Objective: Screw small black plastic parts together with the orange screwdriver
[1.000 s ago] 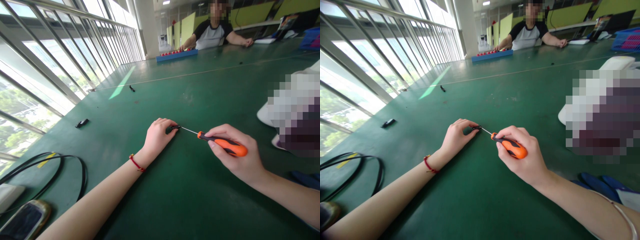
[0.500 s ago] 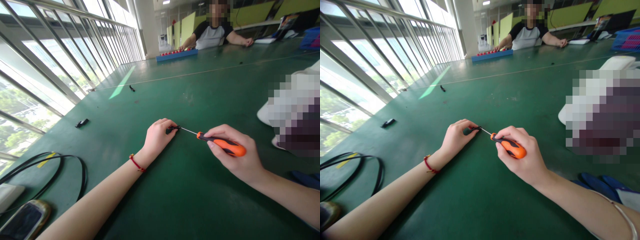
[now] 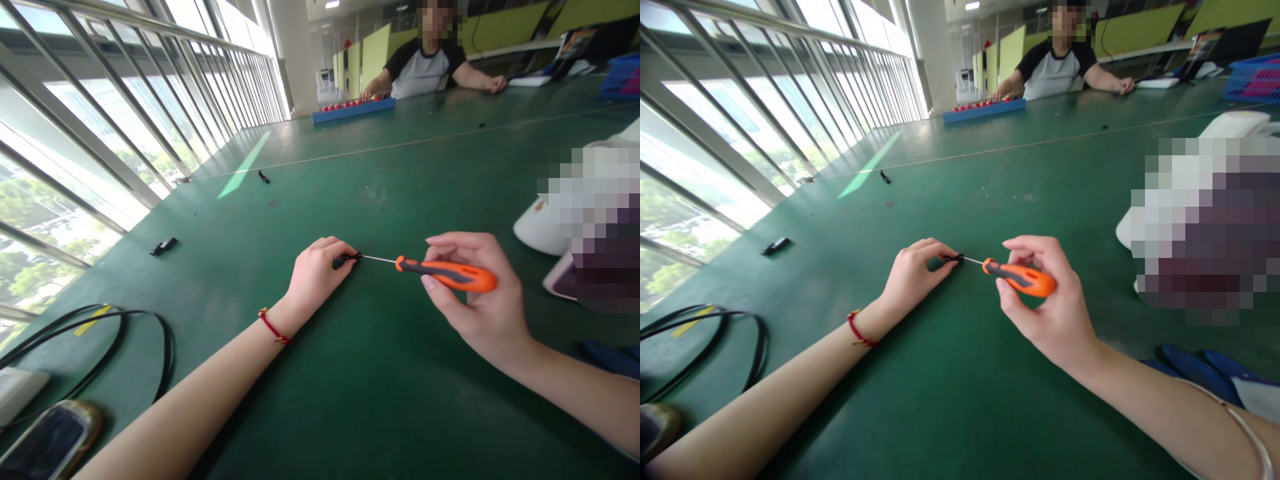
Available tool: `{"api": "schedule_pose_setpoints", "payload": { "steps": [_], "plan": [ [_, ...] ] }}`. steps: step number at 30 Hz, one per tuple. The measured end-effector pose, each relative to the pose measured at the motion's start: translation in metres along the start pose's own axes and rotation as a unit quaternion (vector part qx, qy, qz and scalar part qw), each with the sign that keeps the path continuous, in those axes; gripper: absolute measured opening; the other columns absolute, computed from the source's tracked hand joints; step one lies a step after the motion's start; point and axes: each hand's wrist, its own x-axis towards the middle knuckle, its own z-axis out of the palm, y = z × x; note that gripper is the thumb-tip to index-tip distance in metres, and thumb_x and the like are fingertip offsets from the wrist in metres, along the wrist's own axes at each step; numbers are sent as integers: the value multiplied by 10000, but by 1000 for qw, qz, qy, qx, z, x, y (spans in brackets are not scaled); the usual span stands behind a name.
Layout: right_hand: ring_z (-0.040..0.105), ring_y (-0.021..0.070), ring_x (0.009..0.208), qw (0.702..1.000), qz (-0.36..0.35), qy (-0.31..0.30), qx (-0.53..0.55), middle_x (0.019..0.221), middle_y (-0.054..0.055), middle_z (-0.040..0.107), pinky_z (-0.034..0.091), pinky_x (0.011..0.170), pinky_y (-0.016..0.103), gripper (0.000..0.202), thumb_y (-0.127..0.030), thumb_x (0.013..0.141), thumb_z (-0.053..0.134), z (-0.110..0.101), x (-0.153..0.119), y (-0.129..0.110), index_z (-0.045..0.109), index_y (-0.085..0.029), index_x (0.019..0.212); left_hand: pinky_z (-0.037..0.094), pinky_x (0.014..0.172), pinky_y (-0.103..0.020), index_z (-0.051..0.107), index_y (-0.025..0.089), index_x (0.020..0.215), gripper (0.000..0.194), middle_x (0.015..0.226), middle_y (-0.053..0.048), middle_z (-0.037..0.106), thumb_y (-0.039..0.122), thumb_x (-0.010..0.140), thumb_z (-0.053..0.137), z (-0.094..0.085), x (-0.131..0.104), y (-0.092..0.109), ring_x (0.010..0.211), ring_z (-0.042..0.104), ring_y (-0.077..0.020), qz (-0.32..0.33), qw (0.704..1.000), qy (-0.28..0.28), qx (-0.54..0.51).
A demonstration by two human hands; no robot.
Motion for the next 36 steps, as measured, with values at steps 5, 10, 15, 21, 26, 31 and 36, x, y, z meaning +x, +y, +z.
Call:
{"api": "schedule_pose_setpoints", "payload": {
  "steps": [5, 10, 15, 21, 26, 31, 36],
  "plan": [
    [587, 153, 642, 995, 39, -72, -51, 688, -9, 577, 490, 613, 285, 123, -232, 794, 592, -2, -1, -4, 573, -248, 915, 489, 749, -273, 666, 196, 850, 123, 889, -22, 666, 170, 789, 563, 0, 1, 0, 843, 598, -161, 8, 1000, -4, -7],
    [601, 174, 772, 1000, 5, 5, -31, 855, 23, 581, 512, 697, 304, 304, -179, 758, 617, 0, -1, -2, 538, -264, 1039, 488, 758, -278, 658, 192, 845, 118, 880, -25, 662, 162, 786, 560, 0, 1, 0, 842, 592, -165, 13, 1000, -8, -9],
    [582, 159, 663, 998, 13, -47, -26, 750, -2, 558, 502, 615, 304, 296, -206, 771, 609, -2, -1, -1, 526, -271, 1047, 486, 762, -280, 655, 191, 851, 122, 890, -26, 662, 161, 786, 557, 0, 1, 1, 848, 588, -166, 14, 1000, -9, -6],
    [606, 165, 731, 998, -23, -14, -50, 816, 10, 595, 510, 680, 301, 294, -170, 754, 613, -2, -2, -3, 544, -262, 1025, 487, 754, -279, 656, 183, 849, 119, 887, -29, 661, 164, 786, 556, 0, 0, 1, 838, 588, -164, 12, 1000, -9, -4],
    [595, 166, 650, 996, -1, -65, -56, 700, -10, 579, 510, 632, 312, 252, -220, 765, 619, -3, -1, -2, 552, -265, 1003, 484, 754, -277, 655, 187, 854, 119, 885, -26, 659, 169, 786, 559, 1, 1, 1, 837, 588, -163, 13, 1000, -7, -5],
    [621, 154, 672, 997, -4, -25, -71, 857, 17, 637, 515, 631, 296, 185, -208, 775, 612, -2, -1, -3, 571, -263, 947, 483, 754, -276, 653, 188, 854, 119, 883, -28, 658, 172, 786, 557, 1, 1, 0, 837, 590, -162, 13, 1000, -9, -5],
    [607, 167, 661, 997, -8, -35, -62, 725, -6, 588, 524, 640, 312, 286, -206, 752, 625, -1, 0, -3, 547, -258, 1022, 485, 749, -275, 653, 188, 854, 123, 881, -28, 658, 170, 783, 555, 1, 0, 0, 826, 590, -159, 14, 1000, -7, -5]
  ]
}}
